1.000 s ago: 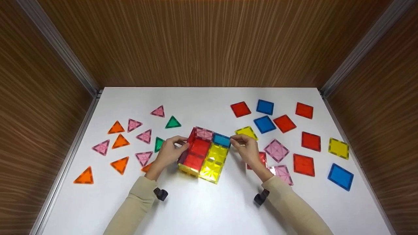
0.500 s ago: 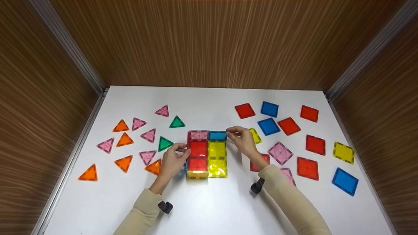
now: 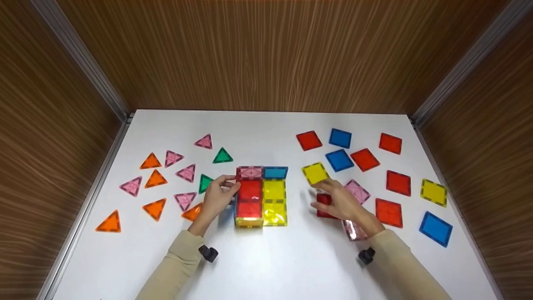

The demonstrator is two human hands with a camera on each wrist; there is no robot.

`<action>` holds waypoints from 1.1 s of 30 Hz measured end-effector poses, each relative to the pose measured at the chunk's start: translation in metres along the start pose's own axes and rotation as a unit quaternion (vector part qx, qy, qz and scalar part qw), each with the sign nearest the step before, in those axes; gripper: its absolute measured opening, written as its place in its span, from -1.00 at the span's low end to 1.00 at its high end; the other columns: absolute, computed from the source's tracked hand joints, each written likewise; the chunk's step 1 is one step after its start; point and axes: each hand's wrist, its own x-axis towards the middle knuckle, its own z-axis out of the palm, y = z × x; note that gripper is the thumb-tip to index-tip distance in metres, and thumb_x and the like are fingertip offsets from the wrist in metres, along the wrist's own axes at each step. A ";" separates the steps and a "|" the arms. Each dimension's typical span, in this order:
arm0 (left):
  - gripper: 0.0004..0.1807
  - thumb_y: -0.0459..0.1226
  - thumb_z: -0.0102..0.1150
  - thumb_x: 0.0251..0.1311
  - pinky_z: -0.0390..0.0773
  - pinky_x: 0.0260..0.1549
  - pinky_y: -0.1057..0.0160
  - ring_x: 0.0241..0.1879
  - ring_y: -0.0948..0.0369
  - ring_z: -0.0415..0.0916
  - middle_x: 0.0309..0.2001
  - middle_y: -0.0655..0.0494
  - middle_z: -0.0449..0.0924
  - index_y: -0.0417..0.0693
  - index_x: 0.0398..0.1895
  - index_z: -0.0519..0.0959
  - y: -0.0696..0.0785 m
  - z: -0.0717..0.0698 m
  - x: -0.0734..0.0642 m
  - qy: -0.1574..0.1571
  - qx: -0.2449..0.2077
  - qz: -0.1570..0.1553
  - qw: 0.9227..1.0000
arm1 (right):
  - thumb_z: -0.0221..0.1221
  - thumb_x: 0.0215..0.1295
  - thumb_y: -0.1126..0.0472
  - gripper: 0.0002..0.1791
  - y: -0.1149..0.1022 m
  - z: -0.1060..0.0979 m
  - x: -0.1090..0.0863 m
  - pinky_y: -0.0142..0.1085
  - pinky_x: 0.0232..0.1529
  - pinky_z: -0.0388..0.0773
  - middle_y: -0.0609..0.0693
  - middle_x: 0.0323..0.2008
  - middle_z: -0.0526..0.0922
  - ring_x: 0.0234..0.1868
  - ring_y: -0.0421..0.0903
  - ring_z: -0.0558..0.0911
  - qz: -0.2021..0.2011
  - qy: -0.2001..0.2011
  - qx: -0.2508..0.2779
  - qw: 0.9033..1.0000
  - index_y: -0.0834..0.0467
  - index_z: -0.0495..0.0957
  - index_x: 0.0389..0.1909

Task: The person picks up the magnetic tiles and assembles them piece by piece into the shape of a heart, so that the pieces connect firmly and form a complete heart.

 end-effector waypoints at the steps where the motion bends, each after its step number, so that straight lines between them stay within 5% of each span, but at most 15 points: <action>1: -0.62 -0.20 0.31 0.43 0.74 -0.35 0.33 -0.45 0.26 0.66 -0.12 -0.16 0.70 -0.17 0.21 0.65 0.000 -0.001 0.001 -0.002 0.002 0.001 1.000 | 0.42 0.30 -0.17 -0.29 0.003 0.000 -0.004 0.19 0.33 0.59 0.14 0.45 0.48 0.44 0.19 0.48 0.000 -0.004 -0.022 1.000 -0.08 0.54 0.43; 10: -0.61 -0.24 0.30 0.42 0.76 -0.37 0.27 -0.49 0.24 0.67 -0.13 -0.17 0.69 -0.20 0.24 0.65 0.002 -0.005 0.004 -0.017 0.006 0.007 1.000 | 0.54 0.17 -0.09 -0.19 0.018 0.003 -0.020 0.10 0.17 0.72 0.08 0.45 0.47 0.42 0.13 0.46 0.005 -0.032 -0.108 0.994 -0.20 0.49 0.47; 21: -0.62 -0.25 0.31 0.42 0.78 -0.35 0.22 -0.46 0.23 0.69 -0.13 -0.17 0.69 -0.22 0.23 0.65 0.004 -0.004 0.002 -0.021 -0.002 0.003 1.000 | 0.55 0.17 -0.05 -0.25 0.021 0.002 -0.020 0.05 0.11 0.76 0.05 0.36 0.55 0.36 0.11 0.49 0.005 -0.038 -0.103 0.994 -0.18 0.57 0.41; 29: -0.62 -0.26 0.32 0.41 0.77 -0.36 0.26 -0.46 0.25 0.65 -0.15 -0.16 0.69 -0.23 0.22 0.65 0.004 -0.004 0.002 -0.018 -0.007 0.002 1.000 | 0.51 0.17 -0.22 -0.27 0.007 0.008 -0.018 0.00 0.10 0.76 0.06 0.34 0.56 0.30 0.12 0.52 0.063 -0.006 0.022 0.998 -0.14 0.60 0.37; 33: -0.62 -0.27 0.32 0.41 0.78 -0.36 0.23 -0.49 0.25 0.67 -0.15 -0.17 0.70 -0.23 0.22 0.65 0.004 -0.005 0.002 -0.016 -0.005 0.008 1.000 | 0.48 0.22 -0.19 -0.35 -0.006 0.016 -0.015 -0.16 0.04 0.74 0.06 0.20 0.65 0.16 0.08 0.60 0.094 0.010 0.146 0.985 -0.08 0.63 0.30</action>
